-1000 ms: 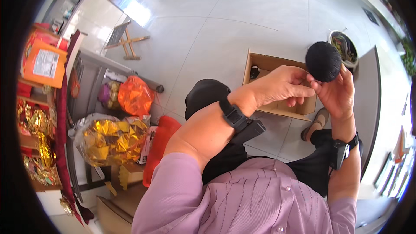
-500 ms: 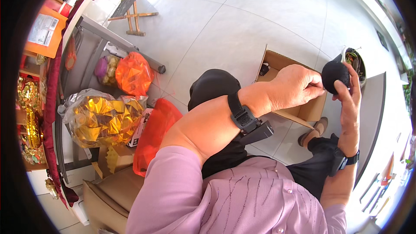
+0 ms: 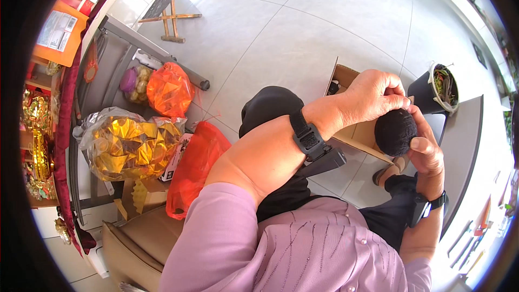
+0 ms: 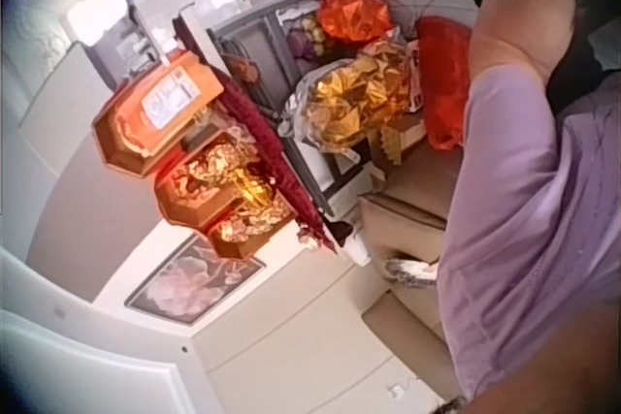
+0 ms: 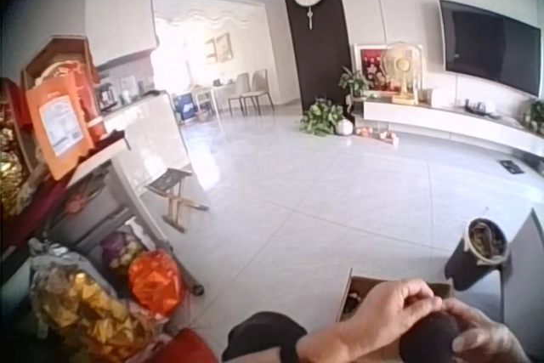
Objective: Assembling a black sensor device and attaching it to a wrist strap.
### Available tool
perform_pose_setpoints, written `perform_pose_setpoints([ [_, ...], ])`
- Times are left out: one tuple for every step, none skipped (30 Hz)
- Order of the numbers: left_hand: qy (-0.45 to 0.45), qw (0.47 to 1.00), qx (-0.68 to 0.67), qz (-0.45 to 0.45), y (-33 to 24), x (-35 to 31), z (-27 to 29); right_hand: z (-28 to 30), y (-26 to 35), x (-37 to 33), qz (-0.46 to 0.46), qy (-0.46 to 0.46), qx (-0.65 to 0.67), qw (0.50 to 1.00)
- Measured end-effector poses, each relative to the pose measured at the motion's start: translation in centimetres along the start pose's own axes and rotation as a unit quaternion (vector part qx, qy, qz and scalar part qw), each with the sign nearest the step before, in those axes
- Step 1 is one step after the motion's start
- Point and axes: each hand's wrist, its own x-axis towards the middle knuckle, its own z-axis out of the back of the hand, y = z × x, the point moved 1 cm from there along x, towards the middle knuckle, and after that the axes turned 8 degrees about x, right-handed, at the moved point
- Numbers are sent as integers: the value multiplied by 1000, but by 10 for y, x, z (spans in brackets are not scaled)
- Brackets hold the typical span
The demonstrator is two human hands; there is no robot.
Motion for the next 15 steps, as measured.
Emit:
perform_pose_setpoints([
  [-4, 1000, -13, 9, 2, 1, 0, 0, 1, 0, 1, 0, 0, 1000],
  [-2, 1000, -13, 8, 6, 1, 0, 0, 4, 0, -5, 28, 25, 999],
  [-9, 1000, -26, 5, 5, 4, -2, 1, 8, -3, -8, 48, 49, 998],
  [-13, 999, -39, 1, 3, 8, -5, -2, 10, -4, 0, 38, 47, 998],
  [-5, 1000, -2, 20, 4, 6, -4, -9, 9, -3, 31, 44, 94, 994],
  [-4, 1000, -7, 26, 5, 5, -4, -11, 12, -5, 68, 43, 138, 987],
  [-3, 999, -11, 30, 7, 5, -4, -6, 15, -5, 74, 77, 156, 982],
  [-1, 999, -19, 45, 6, 4, -5, -5, 16, -4, 94, 74, 178, 977],
  [-1, 998, -22, 67, 6, -1, -3, -5, 13, 1, 110, 76, 205, 970],
  [27, 993, -29, 110, 1, -1, -2, 3, 15, 1, 117, 78, 212, 967],
  [54, 986, -31, 153, -7, -2, -1, 8, 19, 1, 124, 84, 220, 964],
  [69, 987, -28, 144, -9, -2, -2, 9, 23, 2, 157, 87, 223, 958],
  [66, 987, -33, 141, -10, -3, -3, 14, 27, 2, 171, 80, 224, 956],
  [62, 988, -37, 138, -11, -4, -4, 21, 30, 2, 189, 52, 222, 955],
  [73, 988, -33, 135, -12, -5, -5, 26, 33, 2, 204, 25, 220, 954],
])
